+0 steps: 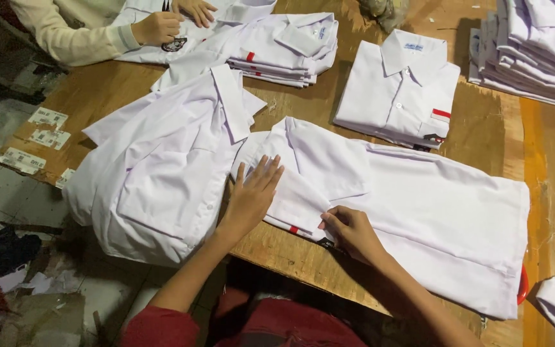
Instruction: Buttoning the top buttons of white school shirts and folding them neatly on a wooden table.
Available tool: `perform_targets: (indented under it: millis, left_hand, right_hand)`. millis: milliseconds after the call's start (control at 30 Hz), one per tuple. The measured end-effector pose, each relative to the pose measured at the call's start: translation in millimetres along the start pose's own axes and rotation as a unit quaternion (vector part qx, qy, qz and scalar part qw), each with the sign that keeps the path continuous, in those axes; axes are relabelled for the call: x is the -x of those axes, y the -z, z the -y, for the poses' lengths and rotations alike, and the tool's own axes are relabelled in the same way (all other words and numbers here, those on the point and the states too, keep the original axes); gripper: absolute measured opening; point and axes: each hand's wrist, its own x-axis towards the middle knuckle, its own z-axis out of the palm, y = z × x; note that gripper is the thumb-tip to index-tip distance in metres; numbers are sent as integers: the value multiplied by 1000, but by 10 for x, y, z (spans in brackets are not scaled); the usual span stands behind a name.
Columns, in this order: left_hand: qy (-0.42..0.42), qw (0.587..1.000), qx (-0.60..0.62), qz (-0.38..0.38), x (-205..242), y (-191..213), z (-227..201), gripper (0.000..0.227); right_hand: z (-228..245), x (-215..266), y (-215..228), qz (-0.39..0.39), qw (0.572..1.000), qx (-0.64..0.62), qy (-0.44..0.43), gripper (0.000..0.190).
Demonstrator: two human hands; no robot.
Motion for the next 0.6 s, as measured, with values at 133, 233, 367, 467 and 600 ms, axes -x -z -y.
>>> perform_targets:
  millis: [133,233,367,467,600]
  left_hand:
    - [-57,993,93,-48,-35,293,2,51]
    - [-98,966,230,62,57,158,-89,49]
    - [-139,981,125,45,193,-76,-110,54]
    - [-116,981,139,66,244,0,-34,54]
    - [-106,976,162,100,437,145,71,53]
  right_hand:
    - [-202,-120,103,-14,994,103,31,27]
    - [-221,-189,-53,-226,872,235,364,3]
    - [-294,-347,-197,-167,745,393,513,37]
    - [-322,-407,-153,-83,736,474,476,43]
    - [-426,-424,-122,-51,771,440,457,41]
